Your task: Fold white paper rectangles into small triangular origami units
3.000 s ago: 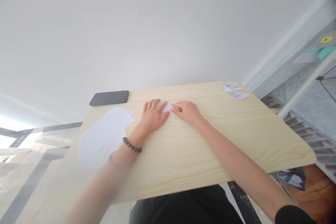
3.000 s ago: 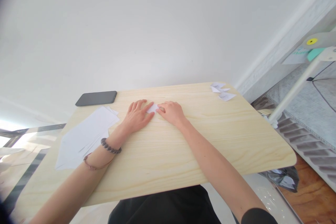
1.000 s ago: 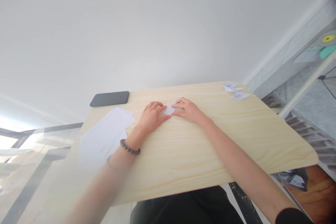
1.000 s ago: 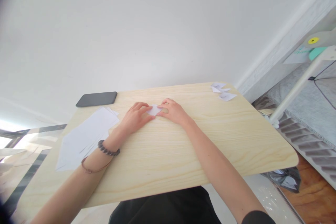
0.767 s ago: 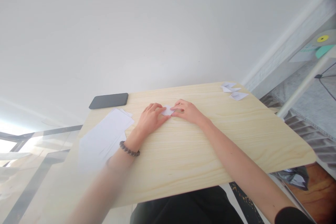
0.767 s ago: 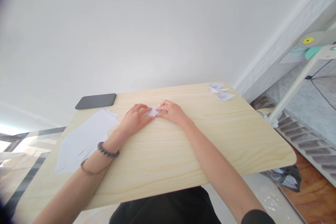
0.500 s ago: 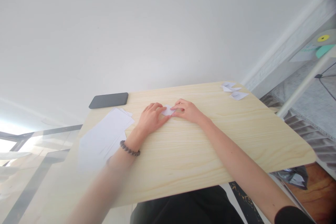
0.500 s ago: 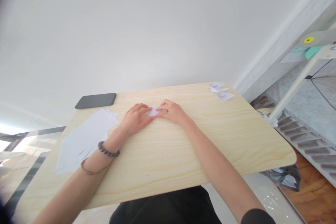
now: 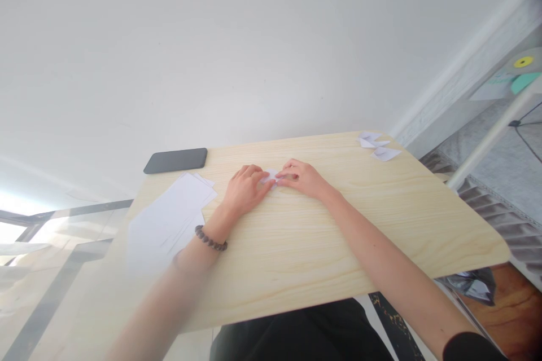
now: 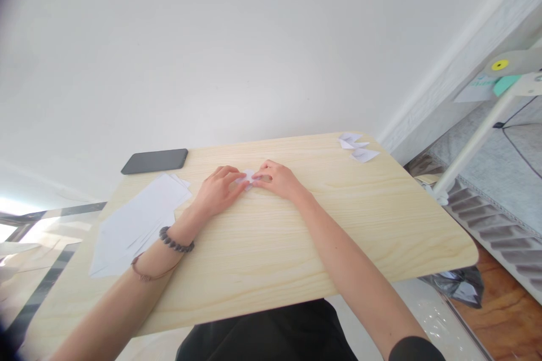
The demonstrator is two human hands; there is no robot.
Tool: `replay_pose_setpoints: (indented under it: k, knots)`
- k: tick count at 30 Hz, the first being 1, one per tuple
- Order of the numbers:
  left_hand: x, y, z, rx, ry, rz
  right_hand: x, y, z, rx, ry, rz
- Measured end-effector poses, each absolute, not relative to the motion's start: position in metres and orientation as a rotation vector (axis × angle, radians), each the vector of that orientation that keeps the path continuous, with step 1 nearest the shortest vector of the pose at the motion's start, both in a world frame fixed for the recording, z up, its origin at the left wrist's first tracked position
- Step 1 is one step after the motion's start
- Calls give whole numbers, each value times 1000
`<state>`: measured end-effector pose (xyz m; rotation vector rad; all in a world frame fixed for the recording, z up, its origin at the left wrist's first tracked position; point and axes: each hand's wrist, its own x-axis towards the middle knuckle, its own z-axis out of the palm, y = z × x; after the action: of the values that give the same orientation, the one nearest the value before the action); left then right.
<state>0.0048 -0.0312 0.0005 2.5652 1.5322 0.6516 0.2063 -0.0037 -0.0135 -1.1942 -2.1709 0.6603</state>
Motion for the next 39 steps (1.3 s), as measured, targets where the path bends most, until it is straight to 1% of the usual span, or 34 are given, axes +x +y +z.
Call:
replay_pose_setpoints:
  k: [6,10,17,20,25,30,39]
  knots:
    - [2,-30,-1,2621,1457,635,205,-3,-11,-1125,-2217,568]
    - [2,-26,-1,2617,1437,620,203,-3,-11,-1160,-2215,518]
    - [1,-19,-3,2516,1446,657,205,-4,-10,-1129,-2220,601]
    - [0,-18,-4,2467,1480,693,203,-4,-10,-1167,-2210,585]
    - [0,-20,-3,2397,1551,719,198,-4,-12,-1280,-2164,507]
    - [0,-22,-1,2366,1566,741,194,-4,-10,-1343,-2240,420]
    - [-3,-17,-7,2245,1623,785,183,-7,-10,-1480,-2291,182]
